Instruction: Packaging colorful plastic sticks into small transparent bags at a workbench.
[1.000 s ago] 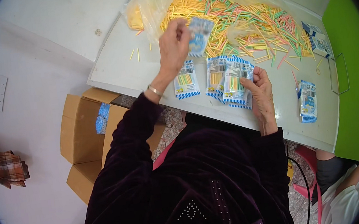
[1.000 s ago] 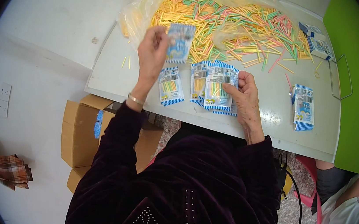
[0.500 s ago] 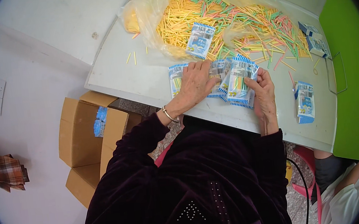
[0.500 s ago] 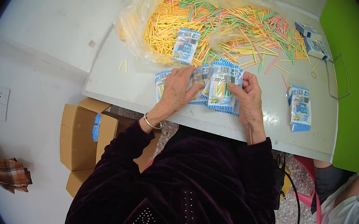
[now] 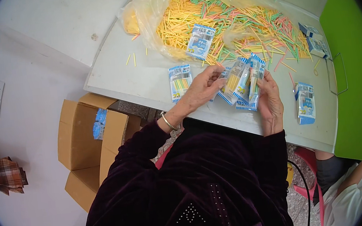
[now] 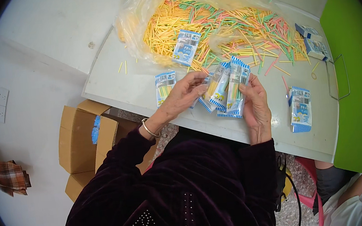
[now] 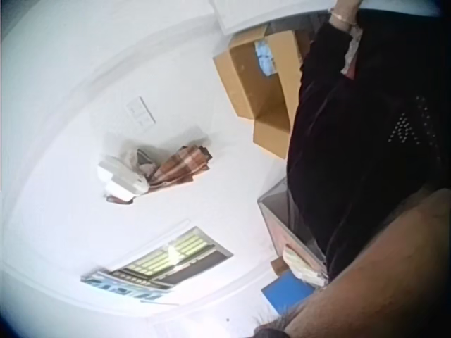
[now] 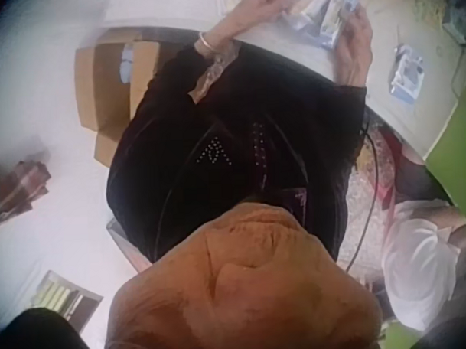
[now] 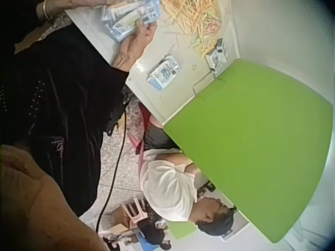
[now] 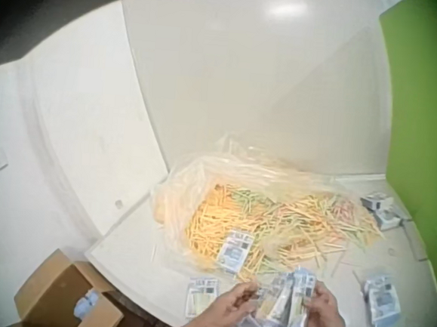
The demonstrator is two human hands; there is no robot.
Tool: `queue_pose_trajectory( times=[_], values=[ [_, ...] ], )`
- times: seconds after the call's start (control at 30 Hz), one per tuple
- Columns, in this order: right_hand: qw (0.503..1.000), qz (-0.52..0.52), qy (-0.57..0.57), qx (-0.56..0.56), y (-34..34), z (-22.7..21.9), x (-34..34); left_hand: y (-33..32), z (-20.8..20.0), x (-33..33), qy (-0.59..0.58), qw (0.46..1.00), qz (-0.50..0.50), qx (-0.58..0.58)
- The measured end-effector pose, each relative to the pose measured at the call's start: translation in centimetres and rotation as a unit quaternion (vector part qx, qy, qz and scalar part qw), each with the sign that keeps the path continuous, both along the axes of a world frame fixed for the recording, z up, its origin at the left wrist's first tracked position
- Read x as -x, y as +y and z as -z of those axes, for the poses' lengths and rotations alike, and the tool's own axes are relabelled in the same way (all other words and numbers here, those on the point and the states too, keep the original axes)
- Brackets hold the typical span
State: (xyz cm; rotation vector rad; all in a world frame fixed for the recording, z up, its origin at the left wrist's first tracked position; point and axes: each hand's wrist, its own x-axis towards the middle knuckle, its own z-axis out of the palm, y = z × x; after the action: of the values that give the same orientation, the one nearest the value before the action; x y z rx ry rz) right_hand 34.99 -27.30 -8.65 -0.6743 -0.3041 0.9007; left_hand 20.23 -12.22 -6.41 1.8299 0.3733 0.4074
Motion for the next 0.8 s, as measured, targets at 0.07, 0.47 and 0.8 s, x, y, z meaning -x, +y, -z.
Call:
queue_pose_trajectory(
  times=[0.07,0.47,0.8],
  values=[
    [1.0,0.003,0.012,0.0,0.1,0.3,0.0,-0.7,0.9,-0.5,-0.033,0.994,0.01,0.105],
    [0.821,0.187,-0.413,0.348,-1.8,-0.7,0.6,4.7,-0.8,-2.0,-0.076,0.915,-0.131,-0.373],
    [0.714,0.253,-0.582,0.294,1.6,-3.5,2.2,11.2,-0.5,-5.5,0.123,0.936,-0.182,-0.275]
  ],
)
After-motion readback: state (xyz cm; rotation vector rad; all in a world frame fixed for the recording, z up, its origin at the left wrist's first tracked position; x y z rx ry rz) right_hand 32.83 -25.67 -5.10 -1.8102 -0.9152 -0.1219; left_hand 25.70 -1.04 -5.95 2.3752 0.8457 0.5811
